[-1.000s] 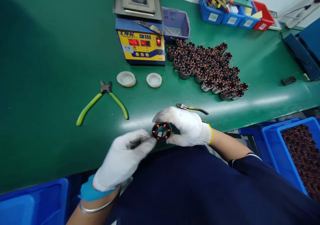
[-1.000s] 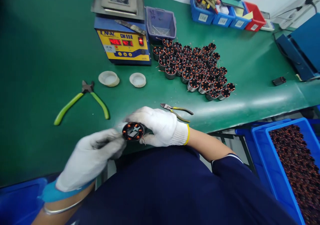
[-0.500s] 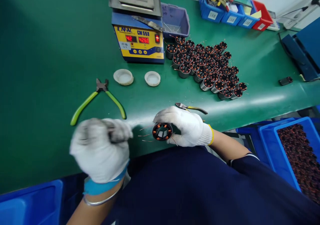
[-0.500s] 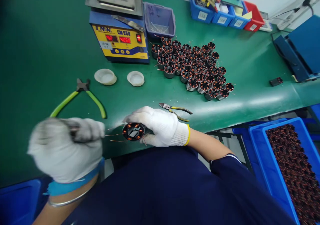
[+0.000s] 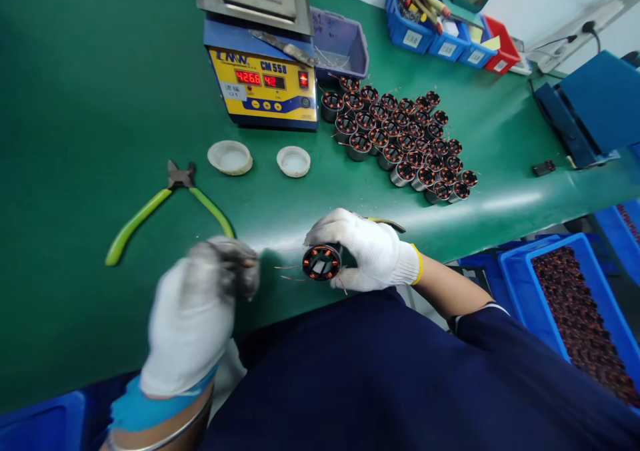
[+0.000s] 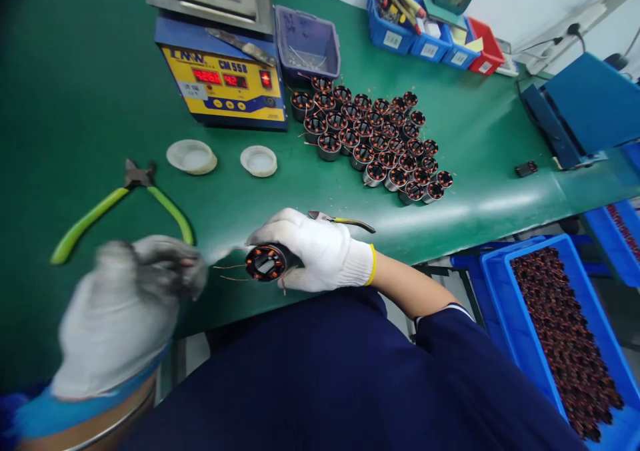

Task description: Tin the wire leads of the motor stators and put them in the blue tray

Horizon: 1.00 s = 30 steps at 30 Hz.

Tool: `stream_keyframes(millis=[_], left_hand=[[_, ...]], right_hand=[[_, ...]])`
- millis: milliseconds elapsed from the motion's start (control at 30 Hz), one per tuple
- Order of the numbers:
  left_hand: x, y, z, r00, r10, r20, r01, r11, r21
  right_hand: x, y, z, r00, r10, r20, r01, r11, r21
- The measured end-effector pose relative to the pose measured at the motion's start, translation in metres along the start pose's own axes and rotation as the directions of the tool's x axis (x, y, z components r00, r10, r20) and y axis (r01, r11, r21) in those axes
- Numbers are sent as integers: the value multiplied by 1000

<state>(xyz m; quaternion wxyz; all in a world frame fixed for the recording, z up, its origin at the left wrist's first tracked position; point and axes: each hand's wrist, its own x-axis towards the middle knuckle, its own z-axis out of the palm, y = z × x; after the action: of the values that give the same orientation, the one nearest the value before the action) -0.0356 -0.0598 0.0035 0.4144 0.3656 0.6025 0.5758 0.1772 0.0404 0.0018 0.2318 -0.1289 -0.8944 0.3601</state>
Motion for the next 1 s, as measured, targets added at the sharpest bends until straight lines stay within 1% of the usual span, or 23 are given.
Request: stream_keyframes(millis=[33,67,100,133,167,200,233,267,300,333,367,400,433,467,500,533,567,633,700,800,867,933,1000], left_hand=[[-2,-2,0,992,-69,104,59,993,98],[-4,-3,1,976,-126,178,97,981,166],[-6,-2,2,968,-142,208,106,979,177],[-7,1,3,972,-126,198,103,987,121],[-7,5,4,983,-88,159,89,996,-1],[-7,10,3,994,-49,102,65,985,-158],[-5,14,2,999,-21,31,30,953,-302],[-4,17,0,999,-11,-38,-5,915,-403],[-2,17,-3,995,-16,-103,-32,890,-455],[-2,14,-7,988,-31,-155,-43,889,-455],[-3,8,-10,982,-53,-182,-26,914,-405],[-6,-1,-14,980,-68,-189,4,947,-320],[-10,-11,-17,980,-78,-184,38,977,-209],[-15,-22,-19,985,-76,-157,66,996,-63],[-20,-32,-21,990,-33,-134,41,998,55],[-24,-41,-22,994,9,-112,7,991,136],[-28,-47,-22,993,48,-106,-28,984,177],[-32,-53,-21,986,86,-141,-62,984,167],[-31,-51,-20,981,75,-177,-51,989,139],[-26,-45,-19,980,71,-185,-50,992,116],[-25,-43,-19,980,75,-185,-57,993,102],[-25,-42,-20,981,78,-175,-63,994,87],[-26,-42,-20,983,70,-171,-57,995,79]], right_hand=[[1,0,-1,1000,7,12,-7,1000,-11],[3,-1,-1,1000,11,23,-11,1000,-21],[5,-2,-1,999,17,33,-16,999,-28],[6,-2,-1,999,29,44,-27,999,-32],[7,-2,-1,998,43,54,-42,999,-31],[8,-1,-1,996,58,61,-56,998,-27],[9,0,-2,996,65,63,-64,998,-25],[10,2,-4,996,63,57,-61,998,-28],[12,6,-7,998,54,40,-52,998,-39],[14,11,-11,999,43,10,-42,997,-57],[17,17,-16,999,32,-26,-34,996,-81],[22,23,-23,998,37,-57,-43,993,-110],[27,31,-30,995,62,-80,-73,987,-141],[34,39,-37,990,104,-94,-119,978,-173],[42,47,-45,984,151,-98,-168,964,-205],[50,55,-51,976,197,-93,-214,948,-237],[59,63,-57,967,242,-83,-255,930,-266],[76,76,-63,949,309,-57,-311,899,-310],[92,82,-62,926,376,-20,-360,867,-346],[108,81,-59,869,495,8,-439,778,-450],[114,77,-57,838,546,9,-464,721,-515],[117,74,-57,822,569,11,-474,695,-540],[118,74,-57,817,576,27,-477,701,-530]])
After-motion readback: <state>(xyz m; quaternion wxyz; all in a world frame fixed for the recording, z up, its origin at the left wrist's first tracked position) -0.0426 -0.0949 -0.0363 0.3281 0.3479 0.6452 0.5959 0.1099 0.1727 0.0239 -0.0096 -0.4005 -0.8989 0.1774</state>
